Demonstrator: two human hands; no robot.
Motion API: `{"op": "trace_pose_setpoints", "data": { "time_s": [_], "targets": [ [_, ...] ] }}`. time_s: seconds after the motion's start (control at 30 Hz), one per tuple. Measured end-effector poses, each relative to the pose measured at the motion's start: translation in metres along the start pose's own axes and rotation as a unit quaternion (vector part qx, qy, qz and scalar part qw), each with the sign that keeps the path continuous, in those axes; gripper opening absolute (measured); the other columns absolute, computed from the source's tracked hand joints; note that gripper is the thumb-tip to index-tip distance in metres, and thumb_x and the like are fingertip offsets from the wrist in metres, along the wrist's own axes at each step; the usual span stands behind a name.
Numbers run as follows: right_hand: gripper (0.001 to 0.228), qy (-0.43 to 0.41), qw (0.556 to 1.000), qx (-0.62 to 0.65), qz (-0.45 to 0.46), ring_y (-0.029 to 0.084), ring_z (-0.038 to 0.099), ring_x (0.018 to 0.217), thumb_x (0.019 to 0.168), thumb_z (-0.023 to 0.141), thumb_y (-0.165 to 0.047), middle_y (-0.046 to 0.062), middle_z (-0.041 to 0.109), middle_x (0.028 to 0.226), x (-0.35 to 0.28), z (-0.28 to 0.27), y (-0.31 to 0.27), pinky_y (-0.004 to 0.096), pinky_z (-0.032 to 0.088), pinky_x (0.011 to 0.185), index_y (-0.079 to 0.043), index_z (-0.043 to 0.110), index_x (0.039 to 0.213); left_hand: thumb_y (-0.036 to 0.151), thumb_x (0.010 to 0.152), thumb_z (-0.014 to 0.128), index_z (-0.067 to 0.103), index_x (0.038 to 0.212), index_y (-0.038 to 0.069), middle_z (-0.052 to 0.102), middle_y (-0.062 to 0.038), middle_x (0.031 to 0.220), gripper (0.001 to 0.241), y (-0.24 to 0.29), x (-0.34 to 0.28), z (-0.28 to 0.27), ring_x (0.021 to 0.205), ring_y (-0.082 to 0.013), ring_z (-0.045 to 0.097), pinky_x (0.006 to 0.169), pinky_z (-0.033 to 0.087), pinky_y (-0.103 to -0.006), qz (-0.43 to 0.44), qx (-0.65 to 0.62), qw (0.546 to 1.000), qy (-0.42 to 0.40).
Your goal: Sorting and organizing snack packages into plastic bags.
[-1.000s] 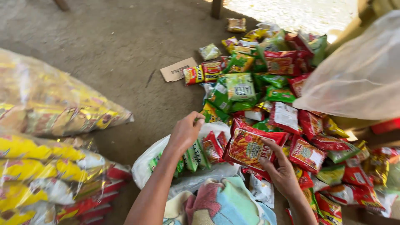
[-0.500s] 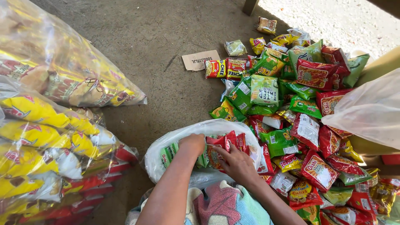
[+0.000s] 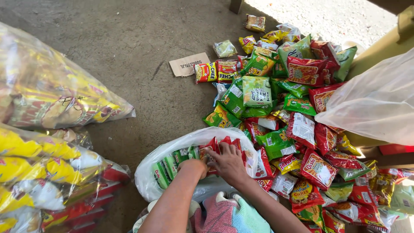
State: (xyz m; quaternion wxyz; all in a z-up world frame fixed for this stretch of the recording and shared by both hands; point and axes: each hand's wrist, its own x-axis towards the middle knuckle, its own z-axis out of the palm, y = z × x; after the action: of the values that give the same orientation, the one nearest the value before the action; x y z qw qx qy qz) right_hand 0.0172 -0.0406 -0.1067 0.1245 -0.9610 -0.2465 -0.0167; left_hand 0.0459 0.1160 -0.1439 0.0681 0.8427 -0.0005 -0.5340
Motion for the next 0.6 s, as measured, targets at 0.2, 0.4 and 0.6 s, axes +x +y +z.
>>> {"op": "trace_pose_setpoints", "data": {
  "time_s": [0.2, 0.4, 0.6],
  "targets": [
    [0.034, 0.132, 0.959, 0.209, 0.142, 0.031, 0.059, 0.11, 0.088, 0.074, -0.022, 0.015, 0.064, 0.117, -0.053, -0.017, 0.045, 0.042, 0.049, 0.092, -0.018, 0.074, 0.122, 0.022, 0.096, 0.063, 0.029, 0.162, 0.026, 0.049, -0.009, 0.157, 0.074, -0.011, 0.016, 0.003, 0.136, -0.0389, 0.055, 0.106, 0.046, -0.0683, 0.017, 0.007, 0.999, 0.028],
    [0.023, 0.176, 0.92, 0.245, 0.252, 0.026, 0.067, 0.095, 0.088, 0.073, -0.013, 0.01, 0.068, 0.108, -0.133, 0.006, 0.102, 0.037, 0.055, 0.083, -0.012, 0.076, 0.111, 0.018, 0.093, 0.064, 0.046, 0.15, 0.015, 0.058, -0.013, 0.148, 0.061, -0.018, 0.014, 0.0, 0.134, -0.0341, 0.059, 0.108, 0.049, -0.0555, 0.054, 0.04, 0.996, 0.057],
    [0.02, 0.16, 0.896, 0.213, 0.354, 0.028, 0.07, 0.093, 0.089, 0.07, -0.012, 0.012, 0.072, 0.104, -0.238, 0.039, 0.146, 0.037, 0.056, 0.081, -0.01, 0.077, 0.108, 0.032, 0.096, 0.066, 0.042, 0.152, 0.02, 0.052, -0.018, 0.151, 0.061, -0.043, 0.006, 0.002, 0.137, -0.0362, 0.055, 0.112, 0.047, -0.0509, 0.074, 0.033, 0.992, 0.098]
  ]
}}
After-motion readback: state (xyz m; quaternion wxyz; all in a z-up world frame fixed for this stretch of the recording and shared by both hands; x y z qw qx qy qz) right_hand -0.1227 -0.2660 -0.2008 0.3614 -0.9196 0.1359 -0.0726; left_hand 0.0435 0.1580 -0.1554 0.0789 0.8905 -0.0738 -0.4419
